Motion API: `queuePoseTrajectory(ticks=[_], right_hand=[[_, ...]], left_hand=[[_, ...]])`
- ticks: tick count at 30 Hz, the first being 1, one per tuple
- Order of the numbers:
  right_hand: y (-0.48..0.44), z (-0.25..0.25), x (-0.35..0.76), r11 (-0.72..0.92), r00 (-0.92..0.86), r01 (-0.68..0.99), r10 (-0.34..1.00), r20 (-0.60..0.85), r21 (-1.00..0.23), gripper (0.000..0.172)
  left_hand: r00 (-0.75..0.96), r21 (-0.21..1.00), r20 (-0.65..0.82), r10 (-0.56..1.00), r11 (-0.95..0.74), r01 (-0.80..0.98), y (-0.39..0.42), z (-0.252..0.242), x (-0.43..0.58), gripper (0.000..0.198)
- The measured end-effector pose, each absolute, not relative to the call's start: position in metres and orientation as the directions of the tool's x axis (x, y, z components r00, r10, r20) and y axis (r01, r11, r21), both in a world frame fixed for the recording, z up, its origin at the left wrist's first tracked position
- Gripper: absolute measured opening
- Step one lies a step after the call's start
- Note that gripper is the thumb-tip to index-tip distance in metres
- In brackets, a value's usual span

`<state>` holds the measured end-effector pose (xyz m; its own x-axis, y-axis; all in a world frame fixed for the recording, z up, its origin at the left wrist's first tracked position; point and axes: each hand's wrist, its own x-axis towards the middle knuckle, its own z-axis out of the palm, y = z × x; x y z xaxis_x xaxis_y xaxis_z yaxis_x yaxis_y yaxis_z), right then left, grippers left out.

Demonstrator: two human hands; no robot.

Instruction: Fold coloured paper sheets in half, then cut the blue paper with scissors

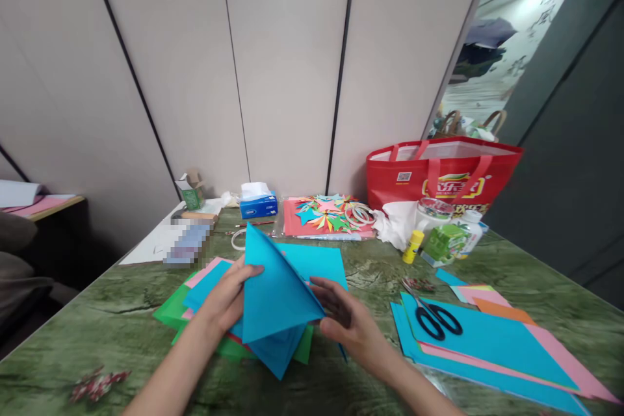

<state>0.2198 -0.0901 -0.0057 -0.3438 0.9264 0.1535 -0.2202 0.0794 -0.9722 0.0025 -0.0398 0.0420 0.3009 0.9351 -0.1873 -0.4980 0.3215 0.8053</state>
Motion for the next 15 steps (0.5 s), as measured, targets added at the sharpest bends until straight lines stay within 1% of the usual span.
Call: queuePoseTrajectory(ticks=[3, 5, 9, 12, 15], right_hand=[[-0.094, -0.003, 0.219, 0.117, -0.331, -0.173, 0.928, 0.169, -0.978, 0.052], [-0.095, -0.001, 0.219, 0.151, -0.279, -0.079, 0.946, 0.167, -0.985, 0.048], [-0.091, 0.002, 0.223, 0.185, -0.086, 0.173, 0.981, 0.172, -0.968, 0.041], [-0.083, 0.006, 0.232, 0.192, -0.082, 0.215, 0.98, 0.179, -0.958, 0.041], [-0.077, 0.01, 0.241, 0.189, -0.122, 0.213, 0.979, 0.166, -0.959, 0.038]], left_hand=[[0.258, 0.848, -0.178, 0.95, 0.281, -0.449, -0.04, 0.041, 0.001, 0.027], [0.275, 0.855, -0.175, 0.946, 0.284, -0.433, -0.042, 0.043, 0.002, 0.027], [0.344, 0.852, -0.209, 0.916, 0.343, -0.395, -0.048, 0.047, 0.004, 0.051], [0.393, 0.848, -0.213, 0.894, 0.369, -0.381, -0.048, 0.048, 0.001, 0.065], [0.426, 0.845, -0.215, 0.879, 0.386, -0.37, -0.043, 0.046, -0.001, 0.067]])
